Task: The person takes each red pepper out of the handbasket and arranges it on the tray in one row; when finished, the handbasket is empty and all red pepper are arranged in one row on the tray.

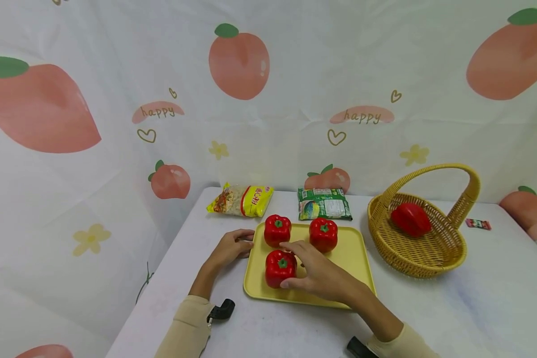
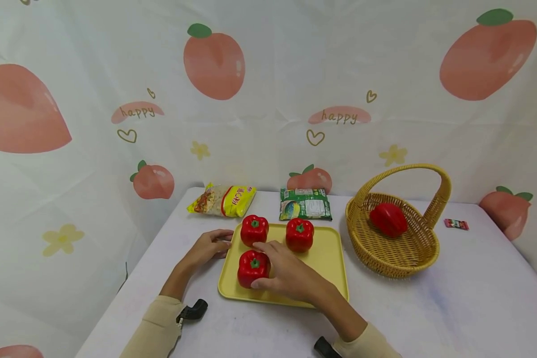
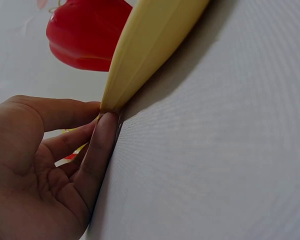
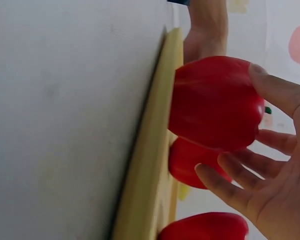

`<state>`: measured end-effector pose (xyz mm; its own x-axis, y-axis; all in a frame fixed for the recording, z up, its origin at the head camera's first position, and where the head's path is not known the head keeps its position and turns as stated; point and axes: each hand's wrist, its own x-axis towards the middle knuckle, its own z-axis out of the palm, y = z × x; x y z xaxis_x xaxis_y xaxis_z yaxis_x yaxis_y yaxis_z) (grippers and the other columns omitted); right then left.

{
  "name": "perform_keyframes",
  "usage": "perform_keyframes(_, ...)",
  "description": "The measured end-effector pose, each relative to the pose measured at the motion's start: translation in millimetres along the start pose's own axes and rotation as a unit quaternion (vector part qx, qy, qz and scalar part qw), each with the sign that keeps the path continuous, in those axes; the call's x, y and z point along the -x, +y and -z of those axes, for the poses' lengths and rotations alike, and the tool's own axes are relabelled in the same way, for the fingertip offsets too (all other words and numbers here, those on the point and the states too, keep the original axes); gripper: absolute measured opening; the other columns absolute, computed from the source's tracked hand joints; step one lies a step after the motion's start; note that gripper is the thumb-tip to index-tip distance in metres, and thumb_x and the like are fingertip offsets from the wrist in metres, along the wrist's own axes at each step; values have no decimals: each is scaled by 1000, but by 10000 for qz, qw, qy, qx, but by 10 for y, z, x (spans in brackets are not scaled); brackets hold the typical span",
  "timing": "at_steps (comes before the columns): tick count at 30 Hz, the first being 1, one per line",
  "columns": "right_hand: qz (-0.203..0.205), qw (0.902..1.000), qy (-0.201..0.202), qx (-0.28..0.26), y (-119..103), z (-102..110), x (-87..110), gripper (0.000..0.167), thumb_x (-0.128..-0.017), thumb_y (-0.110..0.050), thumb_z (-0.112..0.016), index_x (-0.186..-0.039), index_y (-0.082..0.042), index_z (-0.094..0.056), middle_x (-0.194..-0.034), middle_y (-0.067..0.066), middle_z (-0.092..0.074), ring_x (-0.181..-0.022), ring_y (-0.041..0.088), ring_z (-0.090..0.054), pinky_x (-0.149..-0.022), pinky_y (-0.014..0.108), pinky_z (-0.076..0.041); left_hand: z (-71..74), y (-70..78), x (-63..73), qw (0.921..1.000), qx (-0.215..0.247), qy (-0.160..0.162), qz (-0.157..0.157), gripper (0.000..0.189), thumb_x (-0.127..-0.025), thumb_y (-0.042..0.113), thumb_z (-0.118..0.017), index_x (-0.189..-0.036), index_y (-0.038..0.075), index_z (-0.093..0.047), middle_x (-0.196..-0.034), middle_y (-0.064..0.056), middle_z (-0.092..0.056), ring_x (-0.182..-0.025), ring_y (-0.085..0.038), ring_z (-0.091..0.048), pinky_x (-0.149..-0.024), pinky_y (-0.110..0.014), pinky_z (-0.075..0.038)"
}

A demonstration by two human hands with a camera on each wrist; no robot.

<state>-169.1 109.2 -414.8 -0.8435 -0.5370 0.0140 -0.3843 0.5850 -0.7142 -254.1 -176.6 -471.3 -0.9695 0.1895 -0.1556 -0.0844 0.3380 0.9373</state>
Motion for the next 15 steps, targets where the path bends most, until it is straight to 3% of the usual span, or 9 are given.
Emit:
perform_keyframes(9, 240, 9989, 368, -189, 23, 212, 78, 75, -92, -45, -83, -153, -14, -53, -145, 7, -57, -122, 31, -60, -98, 49, -60, 1, 14, 16, 10000, 20, 2, 13, 47, -98, 9, -68, -144, -3, -62, -133, -20, -67, -103, -16, -70, -84, -31, -65)
perform_keyframes(15, 523, 9945, 906, 79, 78, 427, 132, 72, -92, -48, -81, -151, -14, -55, -144, 4, -60, -126, 29, -61, -103, 51, -58, -3, 9, -3, 10000, 10, 20, 41, 47, -98, 8, -67, -143, -3, -62, -132, -19, -68, -103, -16, -70, -83, -32, -65)
